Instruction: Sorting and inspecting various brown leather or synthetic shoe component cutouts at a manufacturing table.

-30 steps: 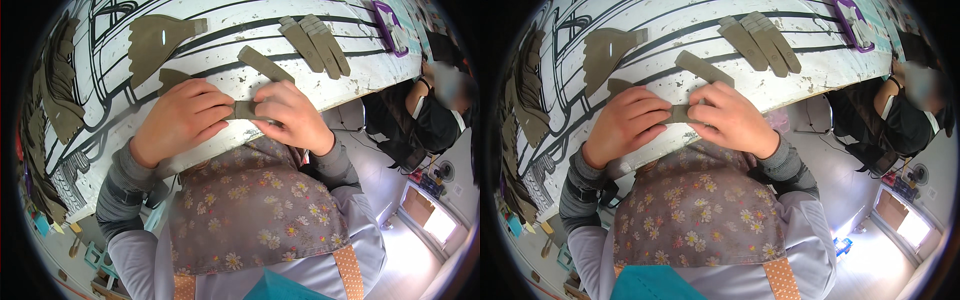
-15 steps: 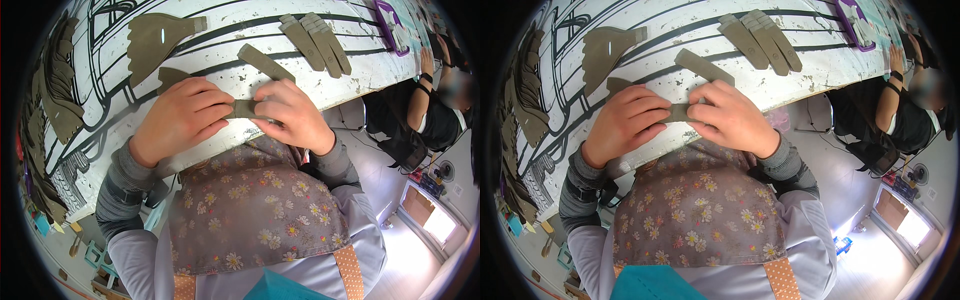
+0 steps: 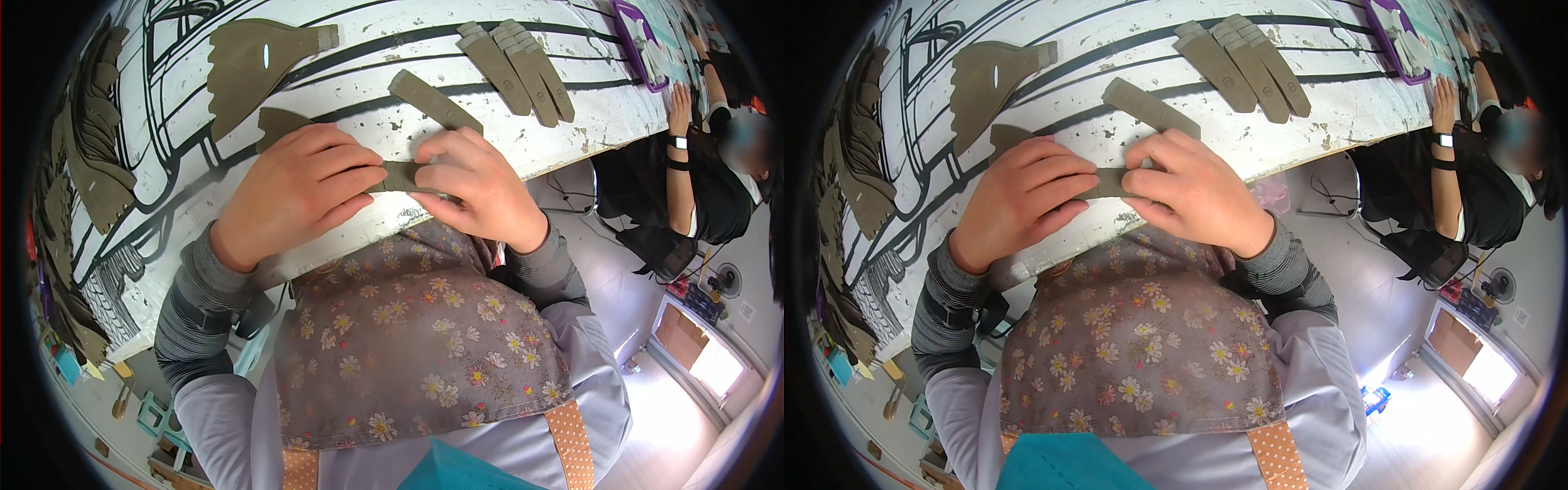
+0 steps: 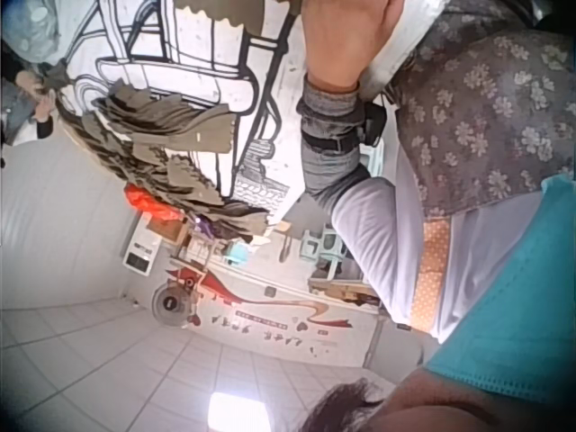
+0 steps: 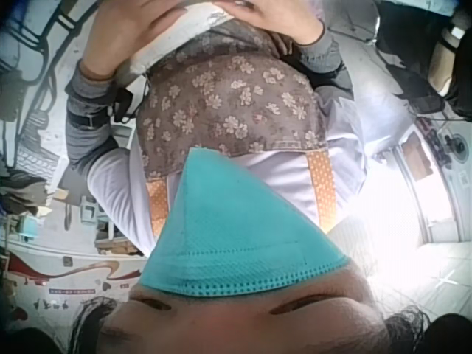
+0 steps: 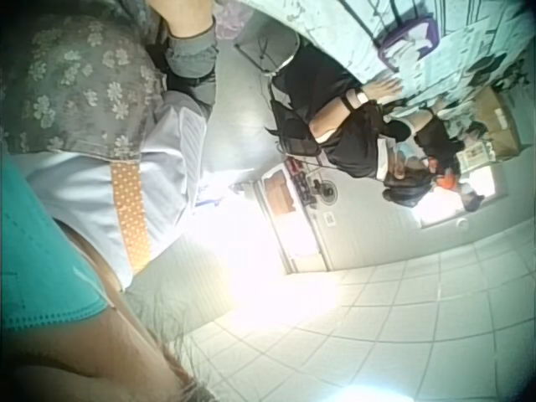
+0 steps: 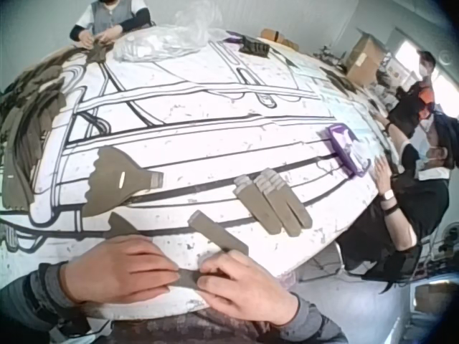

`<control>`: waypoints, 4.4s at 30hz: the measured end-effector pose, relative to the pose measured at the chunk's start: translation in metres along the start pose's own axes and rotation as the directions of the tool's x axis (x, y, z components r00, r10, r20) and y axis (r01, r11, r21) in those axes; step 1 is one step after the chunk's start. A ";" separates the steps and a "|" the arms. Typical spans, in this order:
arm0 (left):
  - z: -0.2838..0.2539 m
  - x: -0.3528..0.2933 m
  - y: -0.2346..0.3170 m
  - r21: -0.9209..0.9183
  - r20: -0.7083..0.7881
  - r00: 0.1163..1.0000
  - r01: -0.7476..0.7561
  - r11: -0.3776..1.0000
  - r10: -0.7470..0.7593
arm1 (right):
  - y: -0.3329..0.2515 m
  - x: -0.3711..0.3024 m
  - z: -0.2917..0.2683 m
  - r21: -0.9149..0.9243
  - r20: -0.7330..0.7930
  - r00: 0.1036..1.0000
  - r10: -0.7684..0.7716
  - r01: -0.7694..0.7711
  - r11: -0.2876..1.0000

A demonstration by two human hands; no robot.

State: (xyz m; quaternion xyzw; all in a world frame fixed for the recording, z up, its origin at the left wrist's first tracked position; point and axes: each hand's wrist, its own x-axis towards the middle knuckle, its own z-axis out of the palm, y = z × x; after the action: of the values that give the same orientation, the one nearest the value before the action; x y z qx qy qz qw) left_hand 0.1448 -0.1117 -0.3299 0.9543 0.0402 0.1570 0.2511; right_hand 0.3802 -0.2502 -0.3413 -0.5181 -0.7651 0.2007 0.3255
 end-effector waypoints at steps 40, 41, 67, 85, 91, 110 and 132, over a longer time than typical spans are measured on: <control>0.000 0.001 0.013 0.192 0.028 0.999 -0.025 0.981 0.020 | -0.001 0.000 -0.001 -0.058 -0.004 0.999 -0.047 0.047 0.997; 0.001 -0.001 0.015 0.182 0.053 0.998 0.009 0.983 -0.019 | -0.002 0.000 -0.001 -0.058 -0.005 0.999 -0.048 0.048 0.997; -0.003 0.000 0.020 0.202 0.128 0.986 0.080 0.976 -0.107 | 0.004 -0.004 0.001 -0.065 -0.004 0.998 -0.066 0.065 0.996; -0.035 0.011 0.029 -0.266 -0.014 0.925 0.362 0.894 -0.379 | -0.018 0.047 -0.043 -0.010 -0.105 0.977 -0.183 0.183 0.983; -0.067 0.014 0.030 -0.642 -0.305 0.808 0.217 0.736 -0.504 | -0.027 0.068 -0.045 0.351 -0.664 0.723 0.190 0.078 0.933; -0.101 0.068 0.055 -0.280 -0.630 0.739 0.071 0.957 -0.239 | -0.065 0.113 -0.071 0.212 -0.646 0.752 -0.134 0.345 0.914; -0.135 0.049 0.053 -0.520 -0.648 0.668 -0.035 0.854 -0.367 | -0.085 0.119 -0.053 0.176 -0.471 0.879 -0.070 0.172 0.969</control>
State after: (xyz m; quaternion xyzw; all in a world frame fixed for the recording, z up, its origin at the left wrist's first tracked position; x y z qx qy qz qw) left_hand 0.1484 -0.0868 -0.1790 0.7075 0.1851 0.5025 0.4611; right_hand 0.3318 -0.1747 -0.2146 -0.4639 -0.6710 0.1316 0.5633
